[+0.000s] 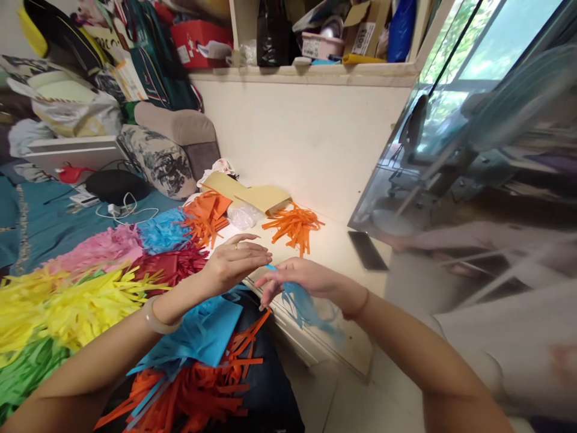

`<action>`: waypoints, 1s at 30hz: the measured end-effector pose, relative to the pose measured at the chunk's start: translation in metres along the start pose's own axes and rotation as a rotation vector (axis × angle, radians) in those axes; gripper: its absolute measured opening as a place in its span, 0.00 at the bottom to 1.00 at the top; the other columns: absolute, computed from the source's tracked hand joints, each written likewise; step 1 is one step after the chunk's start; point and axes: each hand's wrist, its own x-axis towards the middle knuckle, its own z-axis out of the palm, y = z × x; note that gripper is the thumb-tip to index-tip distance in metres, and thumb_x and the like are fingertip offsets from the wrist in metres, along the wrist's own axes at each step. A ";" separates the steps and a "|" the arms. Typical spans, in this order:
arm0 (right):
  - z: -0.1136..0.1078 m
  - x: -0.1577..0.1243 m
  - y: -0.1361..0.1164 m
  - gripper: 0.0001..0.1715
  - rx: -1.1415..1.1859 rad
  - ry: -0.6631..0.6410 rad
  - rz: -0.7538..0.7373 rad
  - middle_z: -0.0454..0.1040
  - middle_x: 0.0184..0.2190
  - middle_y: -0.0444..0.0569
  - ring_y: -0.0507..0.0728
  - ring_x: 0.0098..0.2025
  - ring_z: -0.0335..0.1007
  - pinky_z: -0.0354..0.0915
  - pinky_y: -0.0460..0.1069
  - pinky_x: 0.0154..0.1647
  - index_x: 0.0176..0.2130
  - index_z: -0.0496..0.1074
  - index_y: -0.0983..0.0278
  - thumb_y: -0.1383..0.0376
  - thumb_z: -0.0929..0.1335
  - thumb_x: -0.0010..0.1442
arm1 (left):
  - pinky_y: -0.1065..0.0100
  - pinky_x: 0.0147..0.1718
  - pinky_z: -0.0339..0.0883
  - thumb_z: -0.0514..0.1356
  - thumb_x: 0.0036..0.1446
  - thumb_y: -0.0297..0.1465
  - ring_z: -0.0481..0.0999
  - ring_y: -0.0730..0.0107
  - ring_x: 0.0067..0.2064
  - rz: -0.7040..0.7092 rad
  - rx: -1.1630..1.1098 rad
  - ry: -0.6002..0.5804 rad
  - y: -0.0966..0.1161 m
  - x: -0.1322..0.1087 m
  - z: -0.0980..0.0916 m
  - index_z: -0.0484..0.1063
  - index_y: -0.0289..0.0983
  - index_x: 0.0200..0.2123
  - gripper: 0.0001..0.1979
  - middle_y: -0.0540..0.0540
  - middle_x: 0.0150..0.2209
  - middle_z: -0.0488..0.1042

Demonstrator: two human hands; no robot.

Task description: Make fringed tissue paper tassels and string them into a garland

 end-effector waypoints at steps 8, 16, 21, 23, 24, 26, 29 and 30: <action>0.010 0.008 0.005 0.23 0.057 0.086 -0.049 0.78 0.29 0.50 0.54 0.36 0.74 0.66 0.50 0.44 0.35 0.75 0.68 0.50 0.68 0.58 | 0.55 0.55 0.64 0.53 0.64 0.27 0.77 0.65 0.50 0.065 0.079 0.103 -0.005 -0.006 0.001 0.73 0.39 0.48 0.13 0.44 0.43 0.80; 0.008 0.023 -0.003 0.21 -0.382 0.368 -0.280 0.74 0.45 0.50 0.58 0.50 0.68 0.60 0.53 0.55 0.37 0.80 0.63 0.50 0.67 0.59 | 0.58 0.47 0.72 0.63 0.53 0.34 0.80 0.59 0.45 -0.895 -0.574 0.389 0.005 0.007 0.025 0.80 0.35 0.34 0.09 0.41 0.39 0.81; 0.006 0.035 -0.004 0.23 -0.359 0.391 -0.233 0.77 0.37 0.50 0.57 0.44 0.71 0.62 0.53 0.52 0.35 0.81 0.64 0.48 0.69 0.55 | 0.62 0.40 0.75 0.69 0.44 0.39 0.81 0.60 0.37 -1.100 -0.870 0.534 0.012 0.016 0.025 0.80 0.33 0.32 0.15 0.40 0.35 0.82; 0.005 0.039 -0.002 0.24 -0.342 0.387 -0.220 0.78 0.34 0.50 0.57 0.41 0.72 0.63 0.53 0.50 0.33 0.81 0.65 0.48 0.70 0.53 | 0.64 0.37 0.75 0.70 0.43 0.38 0.81 0.61 0.35 -1.126 -0.896 0.566 0.012 0.015 0.024 0.80 0.33 0.32 0.15 0.40 0.34 0.82; 0.004 0.041 -0.001 0.24 -0.325 0.378 -0.215 0.78 0.32 0.50 0.58 0.41 0.72 0.64 0.53 0.49 0.32 0.81 0.65 0.48 0.70 0.53 | 0.65 0.35 0.75 0.70 0.43 0.38 0.81 0.61 0.34 -1.138 -0.911 0.564 0.011 0.014 0.023 0.80 0.33 0.32 0.16 0.40 0.34 0.82; 0.001 0.043 0.001 0.23 -0.292 0.361 -0.214 0.78 0.31 0.50 0.58 0.40 0.73 0.64 0.53 0.48 0.32 0.80 0.66 0.48 0.70 0.52 | 0.66 0.32 0.73 0.70 0.43 0.38 0.80 0.63 0.33 -1.154 -0.966 0.503 0.008 0.010 0.021 0.80 0.33 0.35 0.17 0.41 0.34 0.82; -0.002 0.042 0.003 0.22 -0.241 0.315 -0.240 0.79 0.34 0.51 0.58 0.43 0.73 0.64 0.52 0.49 0.31 0.80 0.66 0.49 0.70 0.53 | 0.68 0.31 0.71 0.70 0.44 0.38 0.78 0.67 0.30 -1.133 -1.075 0.376 0.001 0.003 0.017 0.81 0.33 0.36 0.17 0.42 0.31 0.81; -0.003 0.041 0.003 0.21 -0.234 0.298 -0.244 0.79 0.35 0.51 0.58 0.44 0.72 0.63 0.52 0.50 0.31 0.80 0.66 0.50 0.70 0.53 | 0.69 0.29 0.70 0.70 0.43 0.37 0.76 0.70 0.27 -1.126 -1.090 0.361 0.000 0.002 0.015 0.81 0.33 0.35 0.16 0.43 0.29 0.81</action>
